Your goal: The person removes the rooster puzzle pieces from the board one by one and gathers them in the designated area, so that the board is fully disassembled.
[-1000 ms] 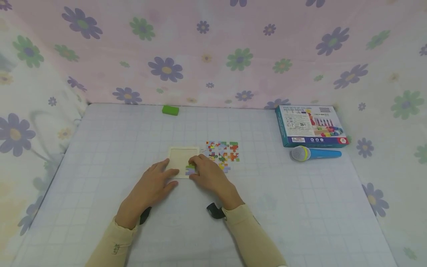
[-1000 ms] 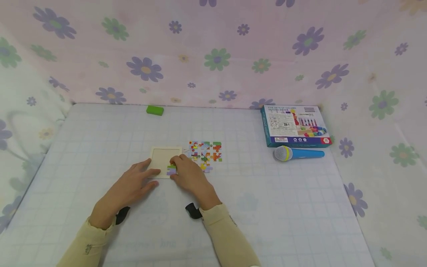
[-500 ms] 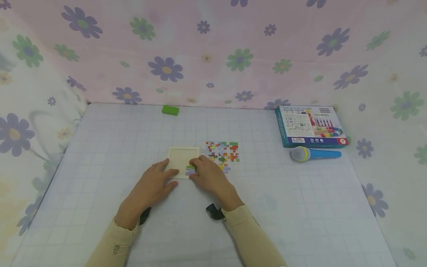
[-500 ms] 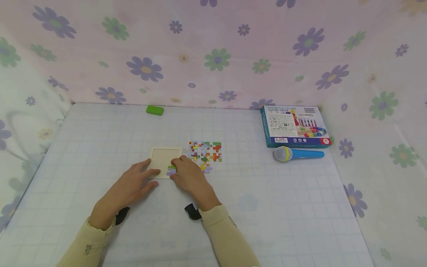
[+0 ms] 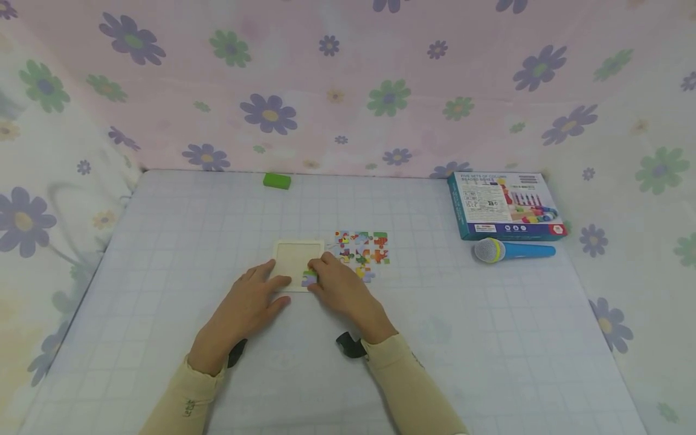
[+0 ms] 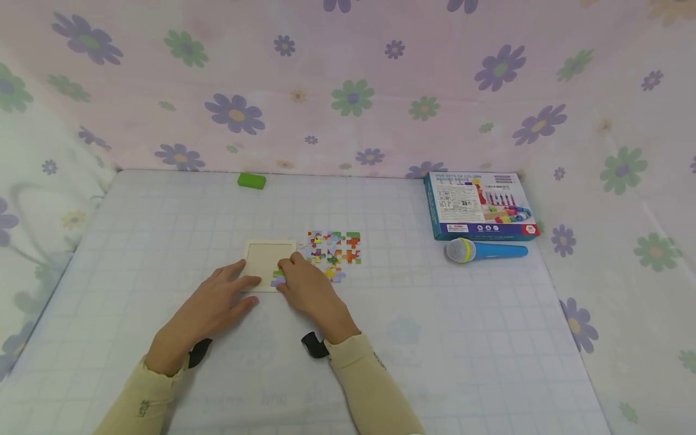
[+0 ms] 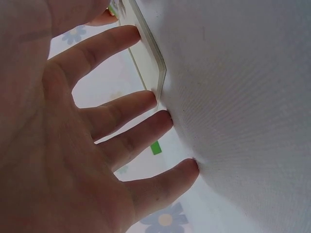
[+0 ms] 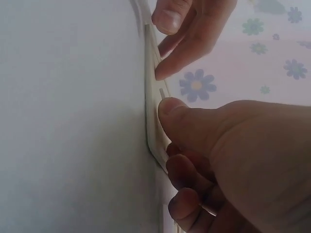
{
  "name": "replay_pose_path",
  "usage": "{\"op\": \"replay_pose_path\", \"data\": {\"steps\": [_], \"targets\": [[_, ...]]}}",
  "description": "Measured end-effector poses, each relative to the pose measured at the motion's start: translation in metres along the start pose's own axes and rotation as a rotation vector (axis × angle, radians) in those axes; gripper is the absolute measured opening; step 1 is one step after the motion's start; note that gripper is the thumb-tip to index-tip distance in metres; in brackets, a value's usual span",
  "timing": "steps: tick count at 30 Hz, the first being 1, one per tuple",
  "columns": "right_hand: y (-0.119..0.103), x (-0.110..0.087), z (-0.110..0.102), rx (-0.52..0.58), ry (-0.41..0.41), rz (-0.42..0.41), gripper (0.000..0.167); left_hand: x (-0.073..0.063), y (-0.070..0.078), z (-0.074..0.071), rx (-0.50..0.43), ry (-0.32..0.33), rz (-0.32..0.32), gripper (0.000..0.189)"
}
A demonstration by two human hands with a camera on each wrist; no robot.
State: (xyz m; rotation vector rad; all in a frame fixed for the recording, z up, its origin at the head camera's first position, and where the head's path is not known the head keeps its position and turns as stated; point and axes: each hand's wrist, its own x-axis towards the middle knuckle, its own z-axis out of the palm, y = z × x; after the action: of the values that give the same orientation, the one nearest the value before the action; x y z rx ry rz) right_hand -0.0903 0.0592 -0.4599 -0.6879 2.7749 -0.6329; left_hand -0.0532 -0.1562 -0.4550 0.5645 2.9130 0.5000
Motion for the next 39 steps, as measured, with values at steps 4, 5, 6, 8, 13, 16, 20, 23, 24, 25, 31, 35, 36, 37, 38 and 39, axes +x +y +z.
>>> {"op": "replay_pose_path", "data": {"steps": [4,5,6,8,13,16,20,23,24,25,31,35,36,37,38,39], "targets": [[0.006,-0.003,-0.006,0.020,0.004,0.008,0.039,0.000,0.000,0.000,0.002,0.005,0.009,0.038],[0.008,-0.004,-0.009,0.027,0.005,0.010,0.039,0.000,0.000,0.000,0.003,0.006,0.010,0.038],[0.011,-0.005,-0.011,0.034,0.005,0.010,0.039,0.000,0.000,0.000,0.002,0.007,0.010,0.038],[0.017,-0.008,-0.015,0.053,0.003,0.005,0.039,0.000,0.000,-0.001,0.003,0.005,0.008,0.038],[0.031,-0.014,-0.024,0.090,0.014,-0.008,0.039,-0.001,-0.001,-0.001,0.001,-0.003,0.001,0.038],[0.038,-0.019,-0.029,0.115,0.039,-0.020,0.039,0.000,-0.001,-0.001,-0.001,0.000,0.002,0.038],[0.047,-0.025,-0.035,0.141,0.055,0.008,0.041,0.000,-0.001,0.000,-0.007,0.001,0.001,0.038],[0.053,-0.030,-0.038,0.143,0.060,0.038,0.042,0.000,0.000,0.000,-0.013,0.002,0.001,0.038],[0.055,-0.031,-0.039,0.138,0.064,0.039,0.042,0.000,0.000,0.000,-0.014,0.004,0.002,0.038],[0.057,-0.032,-0.040,0.143,0.066,0.047,0.042,0.000,0.000,0.000,-0.015,0.005,0.003,0.038],[0.071,-0.040,-0.047,0.168,0.080,0.099,0.041,0.000,0.002,0.000,-0.009,-0.014,-0.015,0.039],[0.085,-0.048,-0.052,0.182,0.055,0.162,0.042,0.000,0.002,0.000,-0.012,-0.025,-0.027,0.039],[0.087,-0.050,-0.053,0.186,0.046,0.183,0.042,0.000,0.002,0.000,-0.011,-0.027,-0.030,0.040],[0.090,-0.051,-0.054,0.186,0.037,0.199,0.042,0.000,0.002,0.000,-0.009,-0.029,-0.032,0.040],[0.093,-0.053,-0.054,0.187,0.027,0.211,0.043,-0.001,0.001,0.000,-0.009,-0.030,-0.035,0.040],[0.095,-0.054,-0.055,0.187,0.021,0.222,0.043,-0.001,0.001,0.000,-0.006,-0.031,-0.038,0.040]]}}
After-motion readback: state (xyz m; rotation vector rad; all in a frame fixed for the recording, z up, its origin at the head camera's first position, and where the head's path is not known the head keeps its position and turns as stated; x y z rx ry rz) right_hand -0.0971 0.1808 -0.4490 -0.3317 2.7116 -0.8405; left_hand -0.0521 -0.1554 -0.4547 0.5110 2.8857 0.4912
